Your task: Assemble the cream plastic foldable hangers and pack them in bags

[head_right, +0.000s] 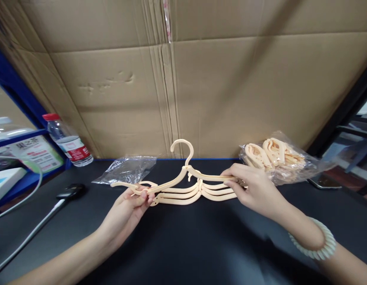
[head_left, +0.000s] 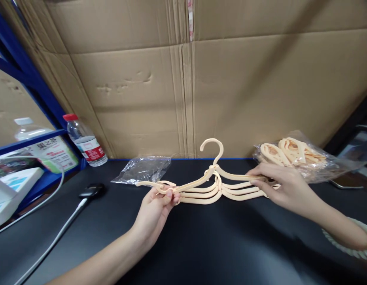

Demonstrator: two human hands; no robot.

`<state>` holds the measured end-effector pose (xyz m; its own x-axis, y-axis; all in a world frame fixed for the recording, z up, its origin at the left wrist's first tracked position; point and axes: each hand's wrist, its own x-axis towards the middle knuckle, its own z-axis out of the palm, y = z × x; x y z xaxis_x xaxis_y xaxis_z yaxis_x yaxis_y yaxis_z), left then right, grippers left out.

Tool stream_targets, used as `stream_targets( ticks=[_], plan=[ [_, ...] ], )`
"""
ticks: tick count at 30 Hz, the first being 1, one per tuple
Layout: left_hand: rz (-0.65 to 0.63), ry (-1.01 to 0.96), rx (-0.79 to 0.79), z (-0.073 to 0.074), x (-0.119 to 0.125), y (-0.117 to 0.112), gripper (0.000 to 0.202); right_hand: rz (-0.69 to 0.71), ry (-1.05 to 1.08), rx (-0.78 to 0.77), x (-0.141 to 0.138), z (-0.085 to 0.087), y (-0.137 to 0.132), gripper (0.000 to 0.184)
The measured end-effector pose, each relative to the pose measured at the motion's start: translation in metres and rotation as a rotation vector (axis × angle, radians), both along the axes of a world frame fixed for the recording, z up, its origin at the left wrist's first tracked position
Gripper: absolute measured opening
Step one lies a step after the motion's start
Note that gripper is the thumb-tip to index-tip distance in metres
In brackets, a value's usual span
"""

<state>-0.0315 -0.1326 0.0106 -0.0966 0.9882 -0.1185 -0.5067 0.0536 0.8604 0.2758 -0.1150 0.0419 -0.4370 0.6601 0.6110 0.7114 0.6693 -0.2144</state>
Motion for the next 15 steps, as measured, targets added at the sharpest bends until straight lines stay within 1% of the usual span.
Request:
stream_targets(
  ticks=[3, 5, 7, 9, 10, 11, 12, 13, 15],
  plan=[
    [0.066, 0.0, -0.05, 0.001, 0.002, 0.001, 0.017, -0.045, 0.007, -0.053, 0.0, 0.001, -0.001, 0.017],
    [0.056, -0.005, -0.103, -0.001, 0.004, 0.0, 0.013, -0.08, 0.013, -0.11, 0.004, 0.001, 0.002, 0.016],
    [-0.005, 0.016, -0.154, -0.003, 0.007, -0.004, 0.008, -0.105, 0.024, -0.199, 0.011, 0.003, 0.005, 0.016],
    [-0.139, 0.113, -0.153, -0.006, 0.01, -0.012, 0.004, -0.107, 0.058, -0.335, 0.017, 0.005, 0.008, 0.017],
    [-0.227, 0.212, -0.107, -0.007, 0.011, -0.016, 0.003, -0.097, 0.084, -0.419, 0.019, 0.006, 0.009, 0.018],
    [-0.32, 0.349, -0.022, -0.008, 0.012, -0.021, 0.004, -0.08, 0.107, -0.51, 0.021, 0.007, 0.01, 0.019],
    [-0.411, 0.519, 0.112, -0.009, 0.013, -0.026, 0.004, -0.058, 0.122, -0.6, 0.022, 0.008, 0.01, 0.019],
    [-0.483, 0.703, 0.29, -0.01, 0.013, -0.03, 0.005, -0.036, 0.121, -0.68, 0.022, 0.009, 0.01, 0.019],
    [-0.58, 1.044, 0.689, -0.014, 0.013, -0.036, 0.015, -0.012, 0.063, -0.793, 0.022, 0.009, 0.01, 0.015]
  ],
)
